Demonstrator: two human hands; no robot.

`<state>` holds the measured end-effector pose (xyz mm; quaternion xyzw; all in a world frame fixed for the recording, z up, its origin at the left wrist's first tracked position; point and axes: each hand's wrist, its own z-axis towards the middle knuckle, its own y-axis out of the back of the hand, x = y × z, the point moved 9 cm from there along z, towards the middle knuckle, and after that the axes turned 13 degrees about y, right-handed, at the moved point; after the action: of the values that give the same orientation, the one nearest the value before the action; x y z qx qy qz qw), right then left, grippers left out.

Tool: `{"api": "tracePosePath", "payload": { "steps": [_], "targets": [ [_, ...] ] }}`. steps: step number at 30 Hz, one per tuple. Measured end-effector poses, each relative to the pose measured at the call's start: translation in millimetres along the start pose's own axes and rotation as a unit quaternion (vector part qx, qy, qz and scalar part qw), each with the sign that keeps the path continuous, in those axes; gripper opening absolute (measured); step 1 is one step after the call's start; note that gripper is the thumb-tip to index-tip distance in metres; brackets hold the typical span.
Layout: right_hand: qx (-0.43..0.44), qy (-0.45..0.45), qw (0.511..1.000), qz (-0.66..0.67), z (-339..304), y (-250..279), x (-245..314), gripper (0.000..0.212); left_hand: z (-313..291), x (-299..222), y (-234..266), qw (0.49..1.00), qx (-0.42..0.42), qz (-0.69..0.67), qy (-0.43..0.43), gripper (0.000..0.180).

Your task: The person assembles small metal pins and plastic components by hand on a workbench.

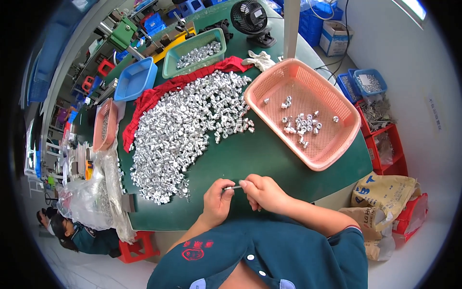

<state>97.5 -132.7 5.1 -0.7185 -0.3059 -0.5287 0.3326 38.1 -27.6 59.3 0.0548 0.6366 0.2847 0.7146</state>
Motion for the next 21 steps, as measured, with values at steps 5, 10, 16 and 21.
{"api": "tracePosePath", "payload": {
  "steps": [5, 10, 16, 21],
  "targets": [
    [-0.033, 0.405, 0.816, -0.411, -14.6, -8.3, 55.4, 0.019, -5.0, 50.2, -6.2, 0.962, 0.004, -0.178, 0.209, 0.014],
    [-0.017, 0.435, 0.768, -0.47, -6.9, 0.9, 54.9, 0.019, 26.1, 75.9, 6.6, 0.877, 0.036, -0.33, 0.348, 0.014],
    [-0.062, 0.402, 0.781, -0.475, 8.1, 15.2, 34.3, 0.02, 197.7, 67.6, 67.1, 0.947, -0.042, -0.191, 0.257, 0.018],
    [-0.067, 0.391, 0.801, -0.449, 10.1, 17.6, 27.7, 0.021, 321.7, 111.1, 91.4, 0.945, -0.062, -0.15, 0.282, 0.032]
  ]
}}
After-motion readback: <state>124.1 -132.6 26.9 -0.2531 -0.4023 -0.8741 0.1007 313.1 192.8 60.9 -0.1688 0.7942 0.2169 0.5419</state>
